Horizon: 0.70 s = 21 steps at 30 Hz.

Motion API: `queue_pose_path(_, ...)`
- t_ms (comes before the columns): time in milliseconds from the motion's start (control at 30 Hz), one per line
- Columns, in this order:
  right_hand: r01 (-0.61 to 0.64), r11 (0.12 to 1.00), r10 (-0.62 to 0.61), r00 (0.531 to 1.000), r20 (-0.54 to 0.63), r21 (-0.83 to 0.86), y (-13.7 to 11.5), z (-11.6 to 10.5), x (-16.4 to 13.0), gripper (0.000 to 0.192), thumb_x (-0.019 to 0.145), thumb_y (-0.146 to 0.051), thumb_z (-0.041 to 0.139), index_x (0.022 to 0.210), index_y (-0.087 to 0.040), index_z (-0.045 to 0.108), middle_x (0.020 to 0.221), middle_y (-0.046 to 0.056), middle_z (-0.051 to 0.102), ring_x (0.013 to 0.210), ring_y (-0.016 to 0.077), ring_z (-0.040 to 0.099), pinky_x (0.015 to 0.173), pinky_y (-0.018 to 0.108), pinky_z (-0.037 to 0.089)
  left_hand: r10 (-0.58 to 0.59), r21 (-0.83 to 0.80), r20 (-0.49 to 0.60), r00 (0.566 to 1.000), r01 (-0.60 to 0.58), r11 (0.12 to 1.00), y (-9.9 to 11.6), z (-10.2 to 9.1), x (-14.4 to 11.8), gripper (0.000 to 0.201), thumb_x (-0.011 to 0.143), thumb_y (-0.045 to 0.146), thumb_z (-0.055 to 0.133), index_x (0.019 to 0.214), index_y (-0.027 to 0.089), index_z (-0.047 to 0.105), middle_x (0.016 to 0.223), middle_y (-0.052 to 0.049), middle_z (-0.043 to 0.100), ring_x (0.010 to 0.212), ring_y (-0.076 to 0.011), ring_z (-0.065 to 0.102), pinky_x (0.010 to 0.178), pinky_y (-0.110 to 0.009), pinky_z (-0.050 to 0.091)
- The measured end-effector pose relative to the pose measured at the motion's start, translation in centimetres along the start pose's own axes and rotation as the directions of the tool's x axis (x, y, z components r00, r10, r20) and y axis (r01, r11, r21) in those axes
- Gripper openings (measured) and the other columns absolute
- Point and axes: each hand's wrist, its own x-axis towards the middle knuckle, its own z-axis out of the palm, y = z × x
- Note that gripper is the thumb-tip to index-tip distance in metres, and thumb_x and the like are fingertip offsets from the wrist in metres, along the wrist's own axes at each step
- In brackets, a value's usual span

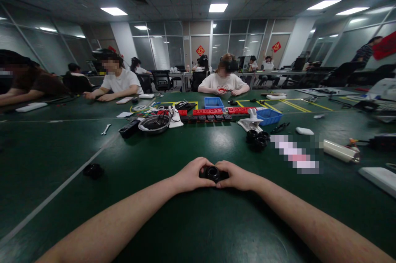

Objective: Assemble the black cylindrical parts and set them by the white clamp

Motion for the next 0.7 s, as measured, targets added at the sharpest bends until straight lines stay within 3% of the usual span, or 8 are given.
queue_pose_path(167,-0.037,0.999,0.037,0.999,-0.016,0.006,-0.1,0.1,0.1,0.023,0.065,-0.029,0.064,0.082,-0.015,0.058,0.08,0.0,0.054,0.078,0.0165,0.048,0.068,0.025,0.036,-0.012,0.015,-0.005,1.0,0.012,1.0,0.2,0.0,0.0,0.04,0.061,0.038,0.066,0.093,0.019,0.053,0.084,-0.001,0.049,0.072,-0.015,0.046,0.059,-0.023,0.037)
queue_pose_path(400,-0.245,0.966,0.227,0.957,-0.18,-0.081,-0.2,1.5,0.5,0.036,0.053,-0.039,0.069,0.069,-0.016,0.048,0.067,-0.002,0.048,0.061,0.012,0.044,0.049,0.02,0.029,-0.11,0.088,-0.116,0.987,0.121,0.989,1.2,0.5,-0.2,0.041,0.057,0.044,0.066,0.086,0.019,0.052,0.082,-0.001,0.049,0.071,-0.0162,0.048,0.056,-0.023,0.036)
queue_pose_path(600,-0.467,0.825,0.33,0.856,-0.399,-0.32,-2.0,3.0,1.0,0.034,0.06,-0.045,0.061,0.071,-0.017,0.047,0.071,0.003,0.055,0.064,0.017,0.049,0.053,0.025,0.029,-0.196,0.153,-0.294,0.935,0.249,0.956,1.4,1.5,-0.1,0.038,0.058,0.043,0.065,0.083,0.019,0.051,0.082,-0.001,0.051,0.074,-0.0186,0.05,0.058,-0.026,0.036)
queue_pose_path(700,-0.484,0.773,0.308,0.851,-0.425,-0.409,-2.6,3.2,1.0,0.034,0.063,-0.05,0.056,0.07,-0.017,0.048,0.073,0.006,0.057,0.07,0.0215,0.051,0.059,0.029,0.031,-0.173,0.168,-0.324,0.93,0.237,0.957,1.3,1.6,-0.1,0.037,0.058,0.043,0.065,0.083,0.019,0.05,0.082,-0.001,0.051,0.075,-0.0188,0.049,0.06,-0.026,0.036)
